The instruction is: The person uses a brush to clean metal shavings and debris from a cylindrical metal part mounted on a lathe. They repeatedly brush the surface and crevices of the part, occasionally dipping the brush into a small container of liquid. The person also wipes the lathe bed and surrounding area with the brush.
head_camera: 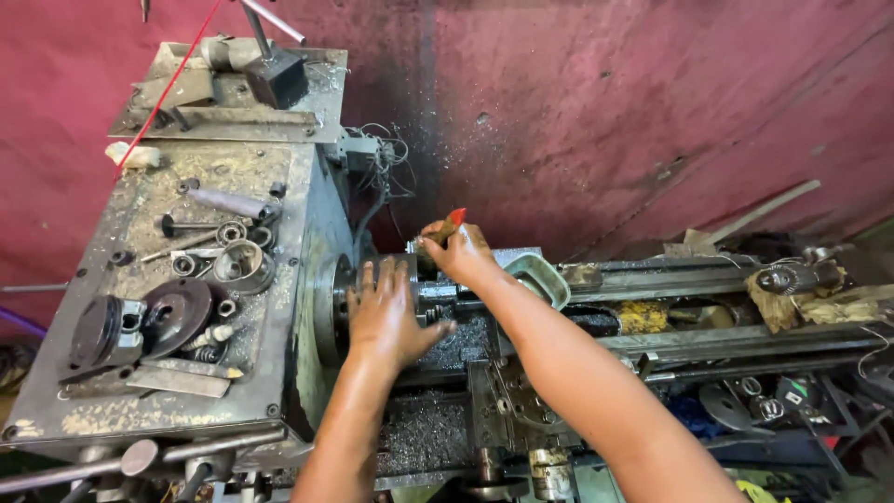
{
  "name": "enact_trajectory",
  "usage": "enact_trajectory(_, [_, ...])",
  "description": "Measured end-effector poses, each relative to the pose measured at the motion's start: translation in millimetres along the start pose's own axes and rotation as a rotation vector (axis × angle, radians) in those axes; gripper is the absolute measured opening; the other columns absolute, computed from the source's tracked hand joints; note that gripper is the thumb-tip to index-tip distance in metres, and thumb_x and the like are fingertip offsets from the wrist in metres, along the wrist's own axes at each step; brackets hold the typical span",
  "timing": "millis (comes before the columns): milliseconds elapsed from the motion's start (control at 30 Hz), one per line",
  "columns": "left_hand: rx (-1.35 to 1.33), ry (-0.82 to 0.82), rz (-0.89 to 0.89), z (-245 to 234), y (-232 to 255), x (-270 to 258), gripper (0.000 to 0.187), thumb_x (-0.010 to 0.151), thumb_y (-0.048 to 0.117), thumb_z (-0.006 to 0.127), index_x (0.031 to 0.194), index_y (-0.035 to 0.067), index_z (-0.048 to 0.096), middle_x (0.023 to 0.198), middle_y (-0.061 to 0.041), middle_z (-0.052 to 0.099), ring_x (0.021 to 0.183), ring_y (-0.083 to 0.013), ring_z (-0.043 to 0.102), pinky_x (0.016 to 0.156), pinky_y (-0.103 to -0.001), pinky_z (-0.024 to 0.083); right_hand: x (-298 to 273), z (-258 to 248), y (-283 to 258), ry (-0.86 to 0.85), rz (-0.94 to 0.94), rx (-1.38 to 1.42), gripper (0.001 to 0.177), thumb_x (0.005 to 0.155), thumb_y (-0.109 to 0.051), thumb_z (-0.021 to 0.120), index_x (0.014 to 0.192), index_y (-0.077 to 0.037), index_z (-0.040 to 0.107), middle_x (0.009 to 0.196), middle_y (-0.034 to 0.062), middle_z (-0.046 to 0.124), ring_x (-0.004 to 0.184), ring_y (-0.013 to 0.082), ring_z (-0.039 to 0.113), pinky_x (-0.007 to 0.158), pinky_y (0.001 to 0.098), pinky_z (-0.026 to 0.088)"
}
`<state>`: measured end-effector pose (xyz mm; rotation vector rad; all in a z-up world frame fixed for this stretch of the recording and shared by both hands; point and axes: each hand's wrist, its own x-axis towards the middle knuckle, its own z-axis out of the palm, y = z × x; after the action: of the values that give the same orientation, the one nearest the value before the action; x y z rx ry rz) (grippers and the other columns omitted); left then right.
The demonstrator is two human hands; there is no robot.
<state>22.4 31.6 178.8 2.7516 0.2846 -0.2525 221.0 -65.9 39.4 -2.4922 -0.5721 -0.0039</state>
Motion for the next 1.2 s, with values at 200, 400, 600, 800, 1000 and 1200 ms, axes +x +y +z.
enact_trajectory(200, [0.174, 0.295, 0.211, 29, -33, 18, 0.102, 0.066, 0.072, 0.082, 0.148, 0.020, 0.051, 0.142, -0.018, 0.053, 0.142, -0.0412, 0.044, 0.114, -0.061, 0.039, 6, 8, 6, -0.007, 0.010, -0.037, 0.025, 0.093, -0.049, 0.067, 0.115, -0.039, 0.072, 0.097, 0.0116, 0.076, 0.105, 0.0355, 0.073, 0.095, 0.0441, 0.059])
enact_trajectory(400, [0.101, 0.264, 0.250, 11, -31, 20, 0.095, 0.068, 0.072, 0.079, 0.143, 0.018, 0.060, 0.137, -0.023, 0.058, 0.137, -0.0436, 0.051, 0.105, -0.057, 0.048, 1, -8, -4, -0.071, 0.014, 0.061, 0.022, 0.093, -0.044, 0.067, 0.112, -0.035, 0.074, 0.100, 0.0105, 0.078, 0.108, 0.0349, 0.072, 0.097, 0.0445, 0.058])
enact_trajectory(600, [0.083, 0.180, 0.177, 7, -29, 33, 0.094, 0.067, 0.069, 0.079, 0.146, 0.021, 0.058, 0.140, -0.022, 0.057, 0.138, -0.0427, 0.050, 0.109, -0.057, 0.045, -1, -7, -3, -0.068, 0.032, 0.098, 0.022, 0.090, -0.043, 0.071, 0.110, -0.036, 0.075, 0.102, 0.0090, 0.078, 0.109, 0.0343, 0.072, 0.096, 0.0461, 0.058])
enact_trajectory(800, [0.182, 0.419, 0.167, 70, -47, 46, 0.087, 0.071, 0.069, 0.069, 0.146, 0.028, 0.053, 0.143, -0.015, 0.051, 0.141, -0.0372, 0.044, 0.108, -0.058, 0.042, -3, -13, -11, -0.063, -0.018, 0.083, 0.021, 0.090, -0.042, 0.070, 0.108, -0.034, 0.076, 0.097, 0.0092, 0.079, 0.106, 0.0345, 0.073, 0.095, 0.0453, 0.059])
enact_trajectory(1000, [0.209, 0.477, 0.131, 97, -46, 16, 0.087, 0.077, 0.068, 0.060, 0.156, 0.035, 0.042, 0.151, -0.016, 0.047, 0.145, -0.0370, 0.039, 0.113, -0.060, 0.030, -15, -40, -29, -0.008, -0.039, 0.075, 0.024, 0.091, -0.044, 0.066, 0.105, -0.029, 0.078, 0.093, 0.0170, 0.078, 0.102, 0.0384, 0.073, 0.094, 0.0483, 0.058])
enact_trajectory(1200, [0.193, 0.726, 0.208, 121, -54, 19, 0.085, 0.073, 0.062, 0.065, 0.150, 0.031, 0.052, 0.148, -0.016, 0.053, 0.138, -0.0360, 0.048, 0.115, -0.059, 0.028, -11, -22, -24, 0.107, -0.162, -0.027, 0.024, 0.089, -0.044, 0.070, 0.103, -0.028, 0.079, 0.082, 0.0154, 0.077, 0.086, 0.0358, 0.077, 0.081, 0.0481, 0.062])
